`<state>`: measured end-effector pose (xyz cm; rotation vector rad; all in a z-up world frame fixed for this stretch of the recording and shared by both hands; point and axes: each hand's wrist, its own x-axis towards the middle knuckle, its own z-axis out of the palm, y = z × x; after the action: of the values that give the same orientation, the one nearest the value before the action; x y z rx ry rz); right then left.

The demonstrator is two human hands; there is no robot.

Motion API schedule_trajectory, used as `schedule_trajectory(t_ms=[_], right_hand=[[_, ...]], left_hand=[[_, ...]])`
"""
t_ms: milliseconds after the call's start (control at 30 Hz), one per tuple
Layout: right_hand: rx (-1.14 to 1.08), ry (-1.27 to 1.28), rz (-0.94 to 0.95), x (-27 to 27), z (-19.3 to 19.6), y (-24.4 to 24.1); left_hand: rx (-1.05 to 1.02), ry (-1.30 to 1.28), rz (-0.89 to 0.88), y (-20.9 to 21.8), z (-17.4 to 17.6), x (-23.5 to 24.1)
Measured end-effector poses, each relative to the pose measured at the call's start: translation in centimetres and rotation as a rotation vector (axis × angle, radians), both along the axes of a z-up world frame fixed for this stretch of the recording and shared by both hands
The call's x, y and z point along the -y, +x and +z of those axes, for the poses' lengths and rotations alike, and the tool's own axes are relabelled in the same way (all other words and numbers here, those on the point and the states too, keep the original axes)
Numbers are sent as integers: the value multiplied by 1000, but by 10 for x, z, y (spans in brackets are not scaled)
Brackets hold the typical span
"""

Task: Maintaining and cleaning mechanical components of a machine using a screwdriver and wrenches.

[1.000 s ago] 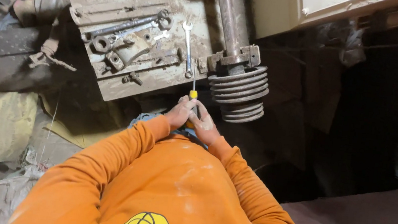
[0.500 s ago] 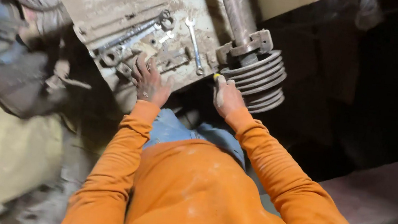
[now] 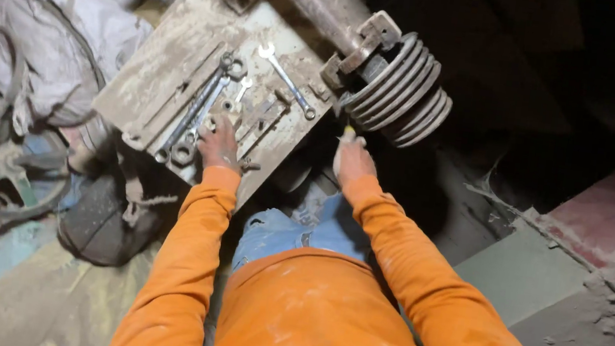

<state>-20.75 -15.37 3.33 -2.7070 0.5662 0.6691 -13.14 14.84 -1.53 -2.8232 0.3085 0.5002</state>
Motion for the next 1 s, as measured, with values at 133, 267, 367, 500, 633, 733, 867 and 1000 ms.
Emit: schedule_trajectory(t_ms=[133, 267, 367, 500, 633, 733, 867, 1000], right_hand=[[106, 50, 51, -27, 71, 17], [333, 118, 140, -23, 30, 29], [213, 72, 78, -14, 46, 17], [173, 80, -38, -12, 55, -11], [224, 158, 64, -42, 74, 13], [216, 175, 79, -38, 51, 31], [93, 146, 11, -8, 72, 20], [164, 167, 88, 22, 58, -14]], left_hand=[[-126, 94, 2, 20, 23, 1], [-123, 113, 102, 29, 23, -9], [-158, 124, 21, 32, 22, -22], [-107, 97, 72, 24, 30, -20], [-83, 82, 64, 25, 49, -17], [-212, 37, 54, 30, 109, -10], [-145, -183, 166, 13, 114, -26], [-75, -473, 483, -30, 135, -40]])
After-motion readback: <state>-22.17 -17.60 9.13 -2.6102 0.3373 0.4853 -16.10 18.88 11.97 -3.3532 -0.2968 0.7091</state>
